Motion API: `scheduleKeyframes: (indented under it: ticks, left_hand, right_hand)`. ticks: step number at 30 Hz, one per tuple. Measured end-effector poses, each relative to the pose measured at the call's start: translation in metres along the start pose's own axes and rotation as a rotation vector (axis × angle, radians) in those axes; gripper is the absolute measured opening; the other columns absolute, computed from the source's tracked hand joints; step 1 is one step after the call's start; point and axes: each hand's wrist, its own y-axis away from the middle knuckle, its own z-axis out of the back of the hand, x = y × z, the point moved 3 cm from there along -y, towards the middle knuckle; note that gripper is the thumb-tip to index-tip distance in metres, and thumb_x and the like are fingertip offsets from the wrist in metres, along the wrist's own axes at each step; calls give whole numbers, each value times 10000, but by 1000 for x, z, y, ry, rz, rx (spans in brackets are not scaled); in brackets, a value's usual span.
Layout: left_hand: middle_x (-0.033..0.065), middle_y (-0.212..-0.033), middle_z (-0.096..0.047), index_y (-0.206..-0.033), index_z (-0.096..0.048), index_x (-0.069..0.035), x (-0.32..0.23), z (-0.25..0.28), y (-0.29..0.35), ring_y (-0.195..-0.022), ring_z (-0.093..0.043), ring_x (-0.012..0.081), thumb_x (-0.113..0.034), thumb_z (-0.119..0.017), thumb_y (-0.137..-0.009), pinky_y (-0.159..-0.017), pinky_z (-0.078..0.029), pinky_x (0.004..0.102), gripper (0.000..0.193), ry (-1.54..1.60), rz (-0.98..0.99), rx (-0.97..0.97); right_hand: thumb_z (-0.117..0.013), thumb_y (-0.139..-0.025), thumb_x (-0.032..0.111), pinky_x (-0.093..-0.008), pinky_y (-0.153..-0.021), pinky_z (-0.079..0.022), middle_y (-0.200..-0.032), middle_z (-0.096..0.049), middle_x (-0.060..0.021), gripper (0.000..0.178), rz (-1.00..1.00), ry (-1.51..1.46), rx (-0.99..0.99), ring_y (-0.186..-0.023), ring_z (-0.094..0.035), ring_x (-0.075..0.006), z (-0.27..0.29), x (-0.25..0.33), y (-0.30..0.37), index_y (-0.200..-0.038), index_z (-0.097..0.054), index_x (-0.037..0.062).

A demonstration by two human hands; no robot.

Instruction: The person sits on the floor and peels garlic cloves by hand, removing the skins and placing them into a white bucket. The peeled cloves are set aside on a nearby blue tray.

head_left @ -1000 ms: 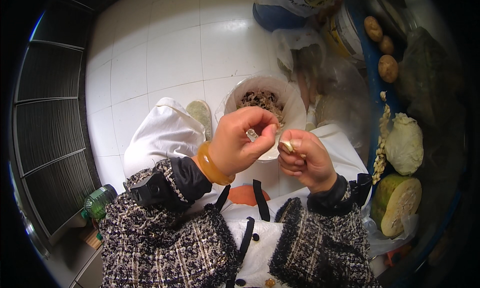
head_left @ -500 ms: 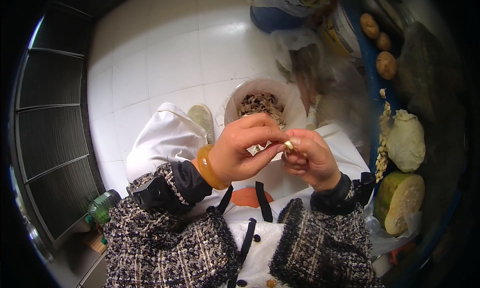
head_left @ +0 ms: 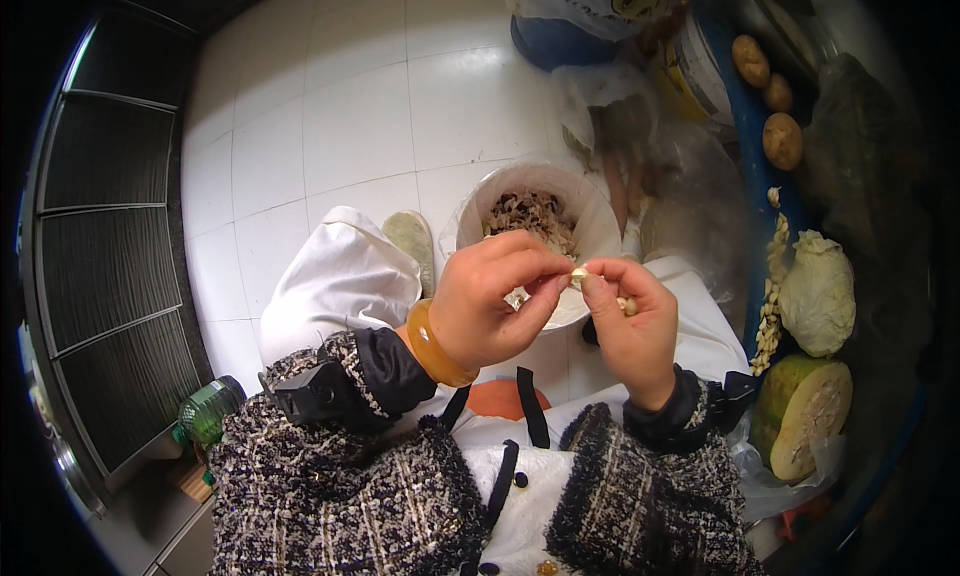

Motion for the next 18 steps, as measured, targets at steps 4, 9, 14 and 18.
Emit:
scheduleKeyframes:
  ticks: [4, 9, 14, 18]
  left_hand:
    - [100, -729, -604, -843, -652, -2, 1, -1, 0, -602, -606, 222, 8, -649, -751, -532, -486, 300, 92, 38, 40, 9]
    - [94, -671, -598, -798, -653, -7, 2, -1, 2, -572, -604, 215, -29, -646, -738, -521, -487, 296, 64, 4, 83, 27]
    - [83, -653, -602, -771, -656, -17, 4, -1, 3, -563, -607, 208, -54, -650, -735, -514, -490, 293, 52, 0, 111, 42]
    - [82, -657, -607, -773, -661, -22, 4, -1, 3, -566, -611, 206, -63, -654, -737, -513, -491, 292, 56, 14, 121, 51]
  right_hand:
    - [-607, -908, 82, -172, -495, -347, -678, -584, 35, 128, 67, 111, -38, -581, -449, 5, 1, -2, 1, -964, -625, -32]
    - [-620, -881, 63, -204, -486, -393, -656, -592, -20, 100, 197, 296, -53, -563, -497, -36, 0, 1, 0, -925, -631, -26]
    - [-625, -869, 56, -227, -483, -419, -668, -606, -62, 87, 267, 393, -61, -550, -538, -76, -1, 7, 1, -914, -632, -18]
    - [-624, -867, 55, -241, -486, -427, -676, -608, -75, 79, 279, 426, -48, -547, -550, -99, -2, 9, 0, -903, -625, -15]
